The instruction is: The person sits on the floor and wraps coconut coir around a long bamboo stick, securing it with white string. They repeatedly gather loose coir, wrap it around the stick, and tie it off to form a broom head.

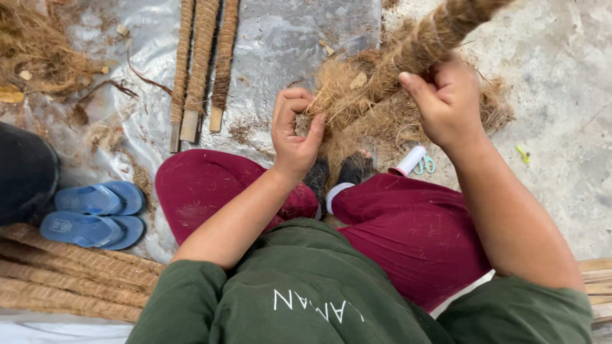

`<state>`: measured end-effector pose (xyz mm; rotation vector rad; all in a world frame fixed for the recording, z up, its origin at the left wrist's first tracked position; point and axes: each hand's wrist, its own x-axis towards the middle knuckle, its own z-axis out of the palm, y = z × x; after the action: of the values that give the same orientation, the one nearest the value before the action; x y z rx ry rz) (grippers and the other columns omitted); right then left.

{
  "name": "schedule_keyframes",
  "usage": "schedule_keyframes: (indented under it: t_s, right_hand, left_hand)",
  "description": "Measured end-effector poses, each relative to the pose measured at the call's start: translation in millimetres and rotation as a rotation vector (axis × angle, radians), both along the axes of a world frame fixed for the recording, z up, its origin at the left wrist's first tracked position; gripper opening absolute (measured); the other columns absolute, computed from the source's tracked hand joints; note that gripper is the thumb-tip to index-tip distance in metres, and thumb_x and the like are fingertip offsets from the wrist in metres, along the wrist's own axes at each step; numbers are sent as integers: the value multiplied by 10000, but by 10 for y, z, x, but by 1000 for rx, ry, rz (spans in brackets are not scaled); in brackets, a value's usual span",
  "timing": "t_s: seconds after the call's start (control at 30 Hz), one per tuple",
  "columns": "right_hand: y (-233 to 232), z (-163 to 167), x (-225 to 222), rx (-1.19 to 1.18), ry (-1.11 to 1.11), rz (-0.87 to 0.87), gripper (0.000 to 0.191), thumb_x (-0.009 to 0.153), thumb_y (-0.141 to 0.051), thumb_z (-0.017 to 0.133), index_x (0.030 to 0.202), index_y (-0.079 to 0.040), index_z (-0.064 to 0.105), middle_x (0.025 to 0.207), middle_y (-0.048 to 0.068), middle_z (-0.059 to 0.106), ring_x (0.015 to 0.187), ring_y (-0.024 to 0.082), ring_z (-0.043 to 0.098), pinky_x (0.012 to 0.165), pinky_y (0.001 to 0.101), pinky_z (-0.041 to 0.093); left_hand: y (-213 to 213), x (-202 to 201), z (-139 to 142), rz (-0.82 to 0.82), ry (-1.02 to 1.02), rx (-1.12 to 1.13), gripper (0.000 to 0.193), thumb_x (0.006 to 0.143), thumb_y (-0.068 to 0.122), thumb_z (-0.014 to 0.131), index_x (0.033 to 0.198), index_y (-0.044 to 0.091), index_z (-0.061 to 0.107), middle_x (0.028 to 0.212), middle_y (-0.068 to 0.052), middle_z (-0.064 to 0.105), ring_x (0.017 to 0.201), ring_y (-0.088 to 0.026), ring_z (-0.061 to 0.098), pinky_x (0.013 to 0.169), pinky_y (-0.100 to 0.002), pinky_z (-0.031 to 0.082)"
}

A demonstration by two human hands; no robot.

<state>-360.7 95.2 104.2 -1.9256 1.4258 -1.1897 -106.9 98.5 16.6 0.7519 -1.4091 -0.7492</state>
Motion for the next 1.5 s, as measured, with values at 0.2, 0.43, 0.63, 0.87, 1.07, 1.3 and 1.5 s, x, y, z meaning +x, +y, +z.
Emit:
schedule_keyframes:
  t_s: [0.2,0.43,0.63,0.87,1.07,1.3,1.5]
  right_hand:
    - [-8,78,-191,-149,-149,19,272,1084,-135,674,1267,33,562,1053,23,645,913,104,566,863,284,495]
    - [-1,-2,-480,-120,-373,37,361,1071,-198,663,1359,-23,531,854,-36,569,618,42,470,564,208,374]
    - [31,160,-619,-177,-376,102,197,1171,-184,693,1188,-26,576,804,-12,554,585,71,437,536,232,334]
    - [53,216,-279,-122,-343,155,215,1086,-164,654,1201,-1,575,966,8,610,804,85,532,750,251,454]
    - [4,-27,56,50,-441,155,207,1022,-83,690,1165,36,599,992,35,623,834,93,514,785,244,438]
    - [5,-35,118,67,-512,252,332,970,-110,662,1254,43,585,1134,76,658,1007,128,594,927,277,476]
    - [111,-117,68,27,-454,197,305,1064,-98,687,1310,54,594,1163,79,674,999,116,601,907,254,489]
  left_hand:
    - [-75,-382,287,-63,-28,-111,164,939,111,686,1006,45,552,1198,-103,567,1121,-234,577,1027,-342,488]
    - [-30,-640,543,-104,-369,-130,290,972,256,724,968,4,581,1255,-156,548,1139,-267,580,989,-362,500]
    - [-19,-723,727,-204,-192,-20,275,1012,249,720,914,38,573,1214,-101,560,1126,-213,587,990,-328,514]
    - [-160,-598,622,-257,-204,-157,276,903,156,813,949,46,564,1214,-97,538,1151,-204,553,1016,-339,499]
    - [-85,-449,370,-232,-89,137,513,870,204,869,1220,52,526,1134,-54,585,1003,-145,599,923,-284,525]
    - [-42,-432,370,-177,-140,69,575,825,165,875,1303,74,570,1278,-86,540,1150,-197,582,943,-319,525]
    - [68,-390,484,-127,-126,-150,548,887,163,710,1410,84,565,1251,-109,484,1170,-214,534,1047,-305,498]
